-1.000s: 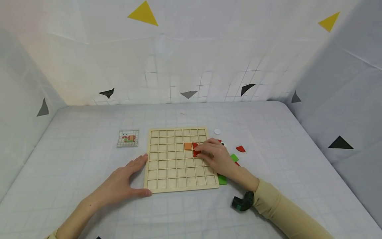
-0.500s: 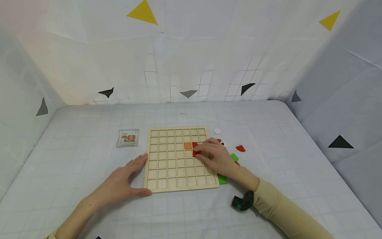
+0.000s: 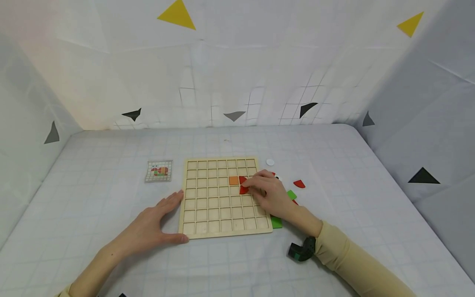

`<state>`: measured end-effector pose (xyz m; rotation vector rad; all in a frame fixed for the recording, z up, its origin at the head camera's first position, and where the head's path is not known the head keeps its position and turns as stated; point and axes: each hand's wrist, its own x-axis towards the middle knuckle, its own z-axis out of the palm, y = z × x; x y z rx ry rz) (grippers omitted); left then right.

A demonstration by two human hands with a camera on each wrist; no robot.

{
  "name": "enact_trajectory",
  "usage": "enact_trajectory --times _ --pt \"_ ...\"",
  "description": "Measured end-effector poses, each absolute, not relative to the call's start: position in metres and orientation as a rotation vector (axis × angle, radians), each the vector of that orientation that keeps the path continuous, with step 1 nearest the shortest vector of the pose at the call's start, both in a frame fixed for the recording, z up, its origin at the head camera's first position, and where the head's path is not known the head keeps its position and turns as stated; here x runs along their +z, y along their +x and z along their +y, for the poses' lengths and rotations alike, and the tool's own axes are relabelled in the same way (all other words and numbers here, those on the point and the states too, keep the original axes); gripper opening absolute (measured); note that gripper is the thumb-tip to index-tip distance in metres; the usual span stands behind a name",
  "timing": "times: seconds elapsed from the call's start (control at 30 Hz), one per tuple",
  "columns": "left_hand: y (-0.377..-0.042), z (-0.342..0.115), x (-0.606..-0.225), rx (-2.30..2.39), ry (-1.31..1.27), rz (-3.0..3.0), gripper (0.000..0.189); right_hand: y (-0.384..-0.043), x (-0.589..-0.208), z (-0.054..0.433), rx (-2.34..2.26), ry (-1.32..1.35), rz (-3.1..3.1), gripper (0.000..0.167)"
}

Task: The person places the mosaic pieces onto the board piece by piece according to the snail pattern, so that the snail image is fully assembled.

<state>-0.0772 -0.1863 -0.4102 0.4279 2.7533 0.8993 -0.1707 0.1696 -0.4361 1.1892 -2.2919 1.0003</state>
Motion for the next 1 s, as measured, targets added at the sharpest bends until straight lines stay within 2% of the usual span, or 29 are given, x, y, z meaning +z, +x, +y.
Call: enact_trajectory --times 0.3,0.57,0.77,1.0 --pt "-0.0767 -0.1855 -0.4086 0.894 0.415 2.746 0.115 -0.1706 -0.4366 0.1691 1.023 1.206 -2.285 0.019" --pt "-0.0764 -0.1858 -0.4086 0.885 0.414 2.750 0.115 -0.1715 -0.4375 0.1693 1.009 1.175 -2.309 0.023" --pt "-0.0761 -0.1858 -0.4078 0.879 0.413 2.752 0.115 -0.1712 -0.4376 0.1703 1.018 1.050 -2.314 0.031" --pt "-0.0762 -0.1855 -0.4078 0.877 0.409 2.753 0.115 -0.1694 -0.4353 0.1706 1.015 0.946 -2.382 0.029"
